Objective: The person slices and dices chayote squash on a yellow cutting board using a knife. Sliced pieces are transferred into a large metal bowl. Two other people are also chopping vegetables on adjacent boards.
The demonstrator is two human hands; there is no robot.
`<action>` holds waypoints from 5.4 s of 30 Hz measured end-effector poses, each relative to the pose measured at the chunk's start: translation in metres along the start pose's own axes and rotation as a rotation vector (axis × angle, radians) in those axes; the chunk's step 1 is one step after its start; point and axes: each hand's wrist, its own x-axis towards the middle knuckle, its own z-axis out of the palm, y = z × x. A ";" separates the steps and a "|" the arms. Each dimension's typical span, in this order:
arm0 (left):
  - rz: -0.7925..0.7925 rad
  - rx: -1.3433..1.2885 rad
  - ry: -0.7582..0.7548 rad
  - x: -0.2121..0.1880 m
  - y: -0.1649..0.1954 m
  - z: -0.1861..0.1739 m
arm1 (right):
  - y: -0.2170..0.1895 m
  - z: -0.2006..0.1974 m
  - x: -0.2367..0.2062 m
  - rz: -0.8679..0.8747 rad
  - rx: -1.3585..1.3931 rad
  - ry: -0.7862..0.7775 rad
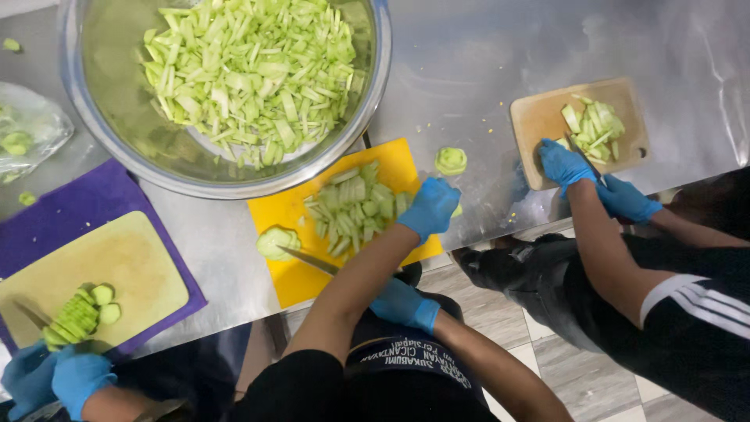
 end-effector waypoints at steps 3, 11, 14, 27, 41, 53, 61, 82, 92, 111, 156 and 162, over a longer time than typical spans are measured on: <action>0.012 0.066 -0.036 0.024 0.014 0.017 | -0.013 -0.002 -0.006 0.429 0.332 0.047; 0.119 -0.106 0.035 0.009 0.021 -0.035 | 0.035 0.002 -0.014 0.091 0.175 0.000; 0.084 -0.297 0.347 -0.059 0.025 -0.088 | 0.048 0.013 -0.013 -0.087 -0.214 0.048; -0.628 -0.050 0.005 -0.283 -0.116 -0.129 | -0.025 0.014 0.036 0.335 0.380 0.228; -0.639 -0.310 0.096 -0.315 -0.121 -0.105 | -0.045 0.061 0.043 0.687 0.567 0.307; -0.692 -0.325 0.140 -0.303 -0.106 -0.094 | -0.028 0.070 0.027 0.344 0.225 0.408; -0.667 -0.420 0.370 -0.312 -0.100 -0.080 | -0.041 0.053 0.037 0.466 0.212 0.370; -0.663 -0.373 0.392 -0.323 -0.106 -0.061 | -0.053 0.057 0.036 0.171 0.184 0.456; -0.699 -0.370 0.370 -0.322 -0.104 -0.061 | -0.043 0.071 0.038 0.155 0.057 0.444; -0.708 -0.408 0.407 -0.321 -0.101 -0.056 | -0.047 0.065 0.037 0.313 0.084 0.353; -0.939 -0.521 0.717 -0.299 -0.077 -0.038 | -0.024 0.068 0.031 0.227 0.067 0.337; -0.932 -0.549 0.742 -0.297 -0.076 -0.045 | -0.012 0.062 0.021 0.210 1.358 0.381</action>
